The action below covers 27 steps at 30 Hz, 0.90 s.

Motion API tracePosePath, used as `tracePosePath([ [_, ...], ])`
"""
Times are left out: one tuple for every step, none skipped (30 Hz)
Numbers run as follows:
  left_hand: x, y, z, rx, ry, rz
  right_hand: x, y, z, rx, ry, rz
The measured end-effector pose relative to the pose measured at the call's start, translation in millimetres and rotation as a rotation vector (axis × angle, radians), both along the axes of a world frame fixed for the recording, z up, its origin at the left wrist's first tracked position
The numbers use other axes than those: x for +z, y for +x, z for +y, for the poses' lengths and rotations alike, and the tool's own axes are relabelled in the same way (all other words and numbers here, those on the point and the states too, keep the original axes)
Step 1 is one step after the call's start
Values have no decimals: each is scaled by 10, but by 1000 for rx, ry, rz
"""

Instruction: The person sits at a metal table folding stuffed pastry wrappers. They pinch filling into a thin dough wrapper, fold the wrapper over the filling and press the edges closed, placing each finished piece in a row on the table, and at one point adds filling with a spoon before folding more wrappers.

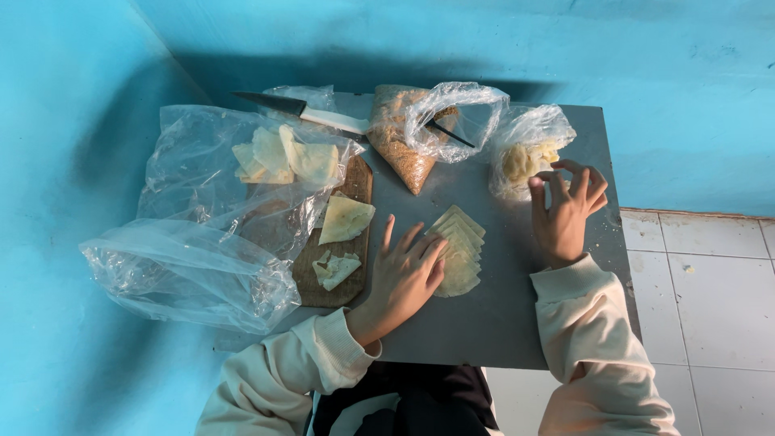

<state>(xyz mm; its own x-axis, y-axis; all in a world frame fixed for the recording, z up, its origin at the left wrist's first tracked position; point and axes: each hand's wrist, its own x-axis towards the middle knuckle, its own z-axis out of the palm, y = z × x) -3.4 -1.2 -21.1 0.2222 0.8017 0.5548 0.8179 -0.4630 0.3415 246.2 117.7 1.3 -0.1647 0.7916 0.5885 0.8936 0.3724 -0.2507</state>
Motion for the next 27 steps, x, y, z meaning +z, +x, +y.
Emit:
tracePosePath([
  [0,4,1,10,5,0,19,13,-19,54,-31,76],
  [0,0,7,20,12,2,44,19,-33,108,-61,154],
  [-1,-7,15,22,-1,1,71,20,-56,266,-101,214],
  [-2,-8,15,25,-15,1,90,17,-97,425,-141,274],
  [-4,-10,15,28,-28,0,100,-9,-133,584,-180,334],
  [-6,-14,16,29,-31,14,102,-56,-152,621,-204,257],
  [-10,-23,16,29,-34,28,99,-107,-170,657,-226,181],
  [-12,-23,18,28,-36,43,98,-144,-186,691,-247,104],
  [-14,-28,19,21,-34,42,91,-182,-202,707,-234,72],
  [-17,-31,17,13,-33,39,82,-211,-220,722,-223,38],
  [-19,-39,18,5,-31,37,76,-233,-227,738,-210,4],
  [-19,-38,15,1,-31,36,73,-237,-227,739,-215,5],
  [-19,-38,6,-3,-31,34,66,-244,-226,740,-220,5],
  [-19,-41,3,-8,-32,32,58,-247,-223,741,-225,5],
  [-20,-47,4,-11,-43,36,50,-249,-215,733,-204,-29],
  [-20,-44,0,-13,-56,40,43,-239,-209,725,-185,-63],
  [-23,-42,-3,-15,-69,44,35,-230,-202,717,-165,-98],
  [-26,-43,0,-10,-58,43,29,-223,-189,700,-154,-140],
  [-31,-47,-1,-5,-49,41,21,-219,-180,682,-144,-182],
  [-36,-40,-3,-1,-40,37,15,-206,-180,663,-135,-225],
  [-42,-32,-3,5,-33,37,8,-200,-180,656,-101,-251],
  [-48,-27,-4,12,-26,37,0,-202,-180,650,-67,-277],
  [-54,-26,-1,19,-17,36,-7,-208,-179,643,-32,-304],
  [-55,-18,-3,21,-16,37,-9,-206,-177,637,-23,-319],
  [-57,-13,-6,23,-15,37,-10,-209,-178,630,-14,-334],
  [-57,-7,-12,22,-15,37,-9,-209,-184,621,-7,-349],
  [-56,-7,-16,24,-15,42,-7,-213,-185,615,-6,-361],
])
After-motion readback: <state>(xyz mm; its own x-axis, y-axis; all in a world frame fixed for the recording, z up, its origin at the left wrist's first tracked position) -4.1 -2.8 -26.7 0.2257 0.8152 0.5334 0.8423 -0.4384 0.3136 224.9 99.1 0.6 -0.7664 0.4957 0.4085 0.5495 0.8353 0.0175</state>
